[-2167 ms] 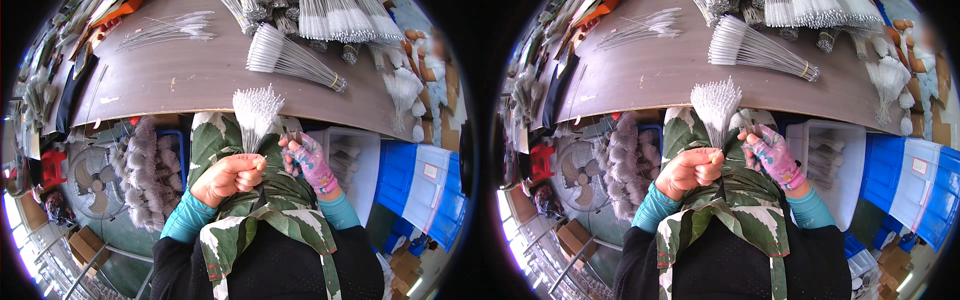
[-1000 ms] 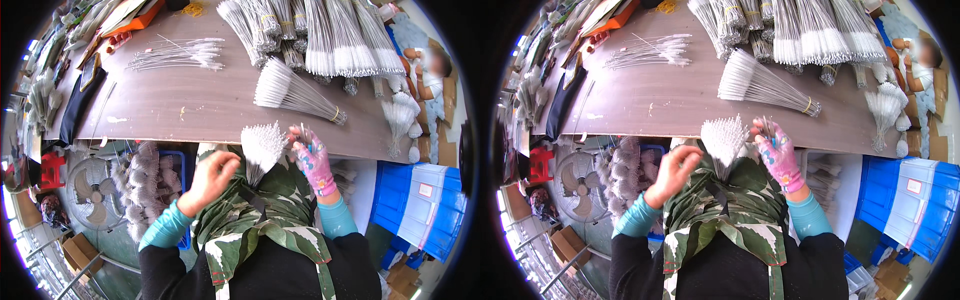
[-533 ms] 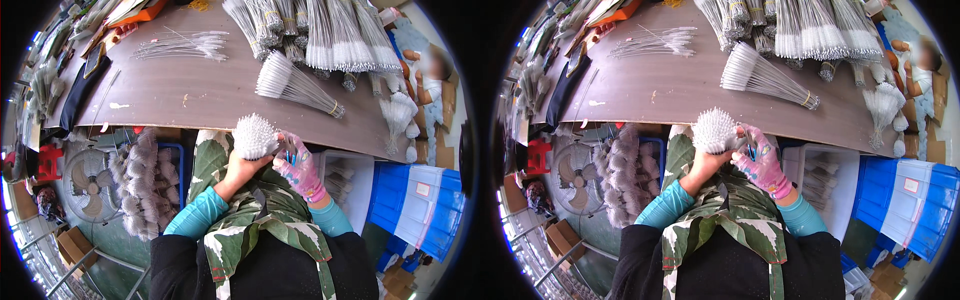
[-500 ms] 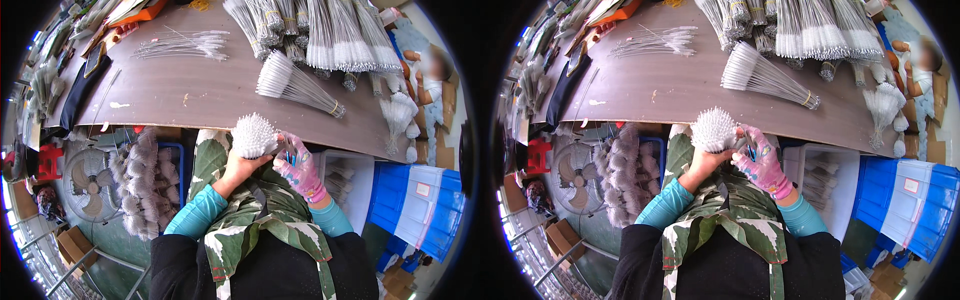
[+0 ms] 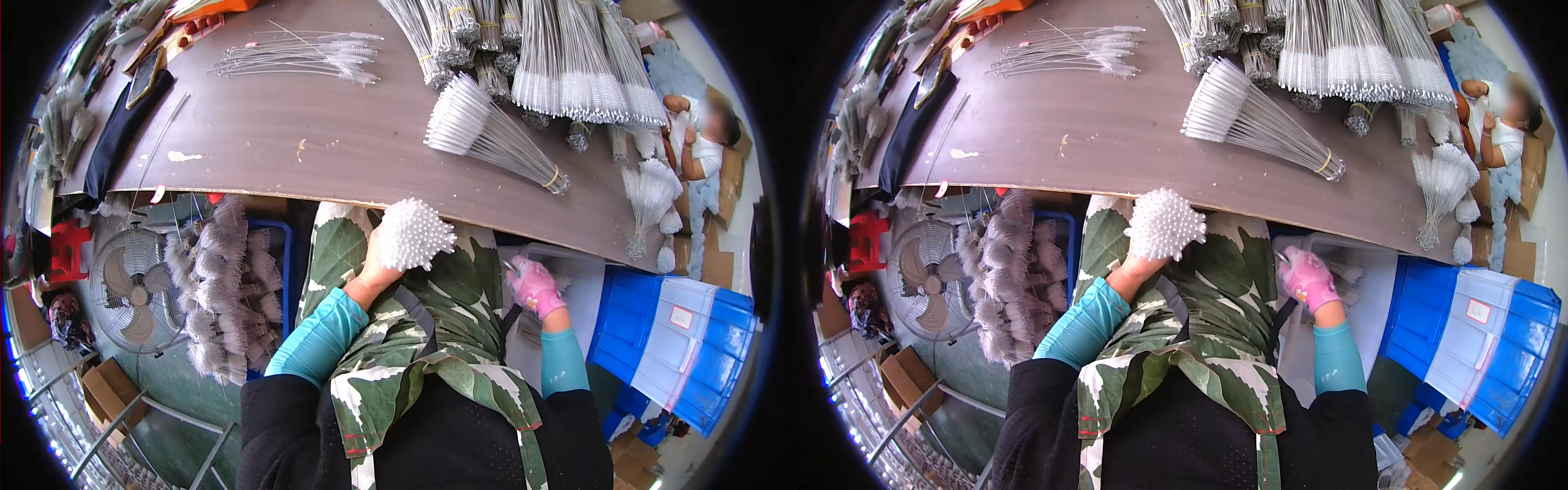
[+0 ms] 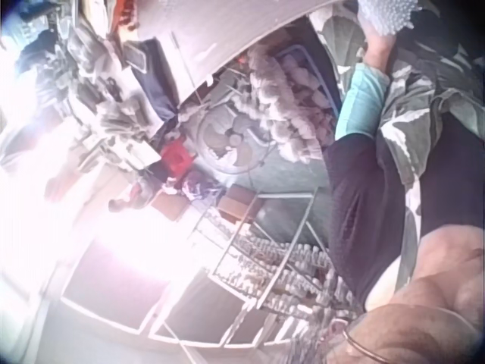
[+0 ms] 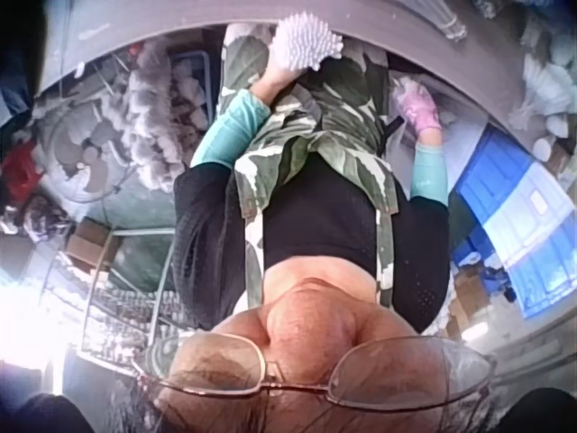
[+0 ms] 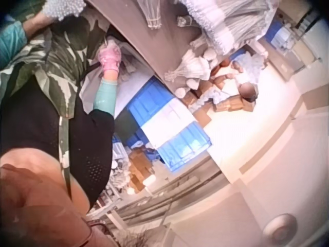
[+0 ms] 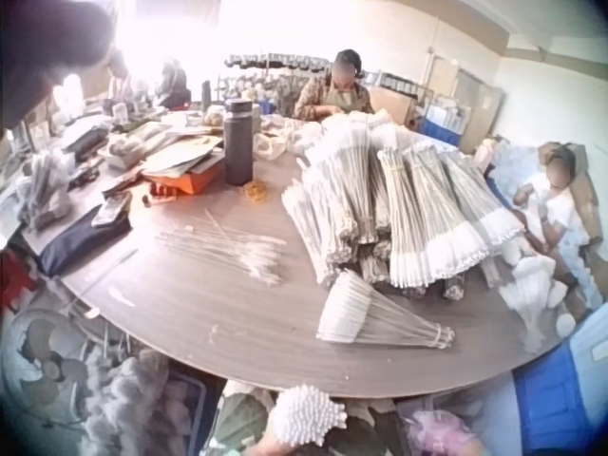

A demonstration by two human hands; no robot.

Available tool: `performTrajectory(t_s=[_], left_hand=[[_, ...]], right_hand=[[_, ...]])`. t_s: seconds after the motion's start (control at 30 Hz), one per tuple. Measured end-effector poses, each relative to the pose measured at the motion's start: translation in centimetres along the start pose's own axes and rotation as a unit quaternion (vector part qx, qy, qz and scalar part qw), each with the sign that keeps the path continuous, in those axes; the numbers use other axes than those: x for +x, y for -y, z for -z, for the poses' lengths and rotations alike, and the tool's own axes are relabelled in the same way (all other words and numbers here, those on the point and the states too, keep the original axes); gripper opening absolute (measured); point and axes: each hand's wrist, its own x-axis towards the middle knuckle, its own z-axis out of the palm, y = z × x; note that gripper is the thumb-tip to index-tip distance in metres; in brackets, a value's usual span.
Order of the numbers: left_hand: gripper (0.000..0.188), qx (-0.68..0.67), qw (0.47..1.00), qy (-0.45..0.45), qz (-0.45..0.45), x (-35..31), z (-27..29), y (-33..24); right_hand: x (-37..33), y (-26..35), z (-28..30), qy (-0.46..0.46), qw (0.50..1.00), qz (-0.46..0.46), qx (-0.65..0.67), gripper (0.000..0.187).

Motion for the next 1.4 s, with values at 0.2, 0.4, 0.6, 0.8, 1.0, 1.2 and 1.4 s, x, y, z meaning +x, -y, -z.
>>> performTrajectory(t_s=[0.2,0.4,0.6,0.8,1.0,1.2,1.4], left_hand=[[0.038,0.223,0.961,0.164,-0.02,0.3,1.2,-2.7],[0.043,-0.314,0.93,0.112,0.154,0.1,1.2,-2.7],[0.038,-0.112,0.975,0.159,0.109,-0.1,1.9,-1.7],[0.031,0.084,0.988,0.129,0.029,0.0,1.6,-2.6],[0.03,0.316,0.937,0.134,-0.068,0.4,1.8,-1.7],[0.035,0.206,0.971,0.12,0.013,0.0,1.8,-2.6],[0.045,0.368,0.911,0.17,-0.078,0.4,1.7,-4.7]], right_hand=[[0.7,0.9,3.4,-0.141,0.981,0.015,-0.136,0.026],[-1.6,2.4,5.7,-0.16,0.973,0.002,-0.164,0.024],[-3.9,3.4,8.3,-0.217,0.965,0.044,-0.14,0.018],[-4.2,6.7,8.5,-0.181,0.978,0.093,0.046,0.017],[-2.5,11.1,5.5,-0.09,0.933,0.205,0.283,0.023],[-2.2,15.0,4.3,-0.013,0.898,0.293,0.328,0.043],[-1.2,14.4,3.6,-0.125,0.905,0.358,0.195,0.031]])
